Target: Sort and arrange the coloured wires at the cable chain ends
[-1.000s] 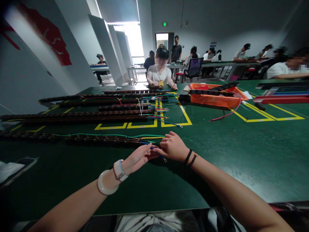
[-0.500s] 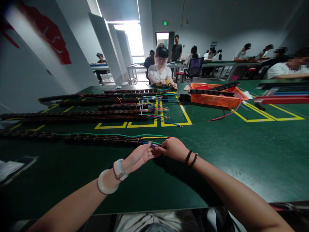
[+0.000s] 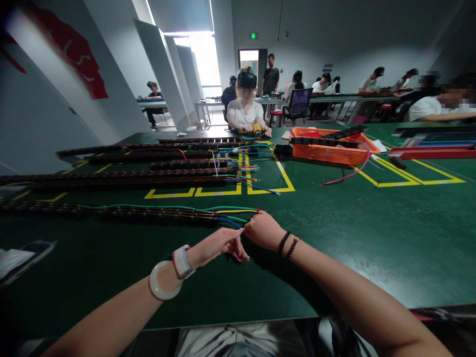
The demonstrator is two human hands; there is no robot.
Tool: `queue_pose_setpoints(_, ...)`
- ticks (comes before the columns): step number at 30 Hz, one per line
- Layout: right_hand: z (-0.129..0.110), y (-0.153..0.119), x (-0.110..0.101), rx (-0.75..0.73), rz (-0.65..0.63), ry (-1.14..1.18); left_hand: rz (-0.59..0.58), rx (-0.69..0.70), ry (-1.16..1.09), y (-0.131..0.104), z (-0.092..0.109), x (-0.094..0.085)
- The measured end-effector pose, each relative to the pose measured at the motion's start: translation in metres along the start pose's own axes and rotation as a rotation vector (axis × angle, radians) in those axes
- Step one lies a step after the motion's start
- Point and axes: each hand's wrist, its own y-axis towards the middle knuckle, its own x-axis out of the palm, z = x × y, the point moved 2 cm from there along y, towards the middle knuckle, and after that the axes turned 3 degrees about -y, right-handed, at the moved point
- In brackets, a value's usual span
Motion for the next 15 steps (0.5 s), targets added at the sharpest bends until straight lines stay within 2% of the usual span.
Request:
queue_pose_setpoints(5, -0.004, 0.000, 0.003, -0.026, -0.017, -0.068, -0.003, 0.002, 0.015, 0.000, 0.000, 0.000)
queue_pose_setpoints(8, -0.002, -0.001, 0.002, 0.014, 0.013, -0.087, -0.004, 0.023, 0.012, 0.000, 0.000, 0.001)
queue_pose_setpoints(10, 0.003, -0.001, -0.002, 0.099, 0.072, -0.054, -0.009, 0.037, 0.006, 0.000, 0.000, 0.001)
queue_pose_setpoints(15, 0.030, 0.003, -0.009, 0.265, 0.334, 0.147, -0.025, 0.039, 0.007, -0.001, 0.002, 0.001)
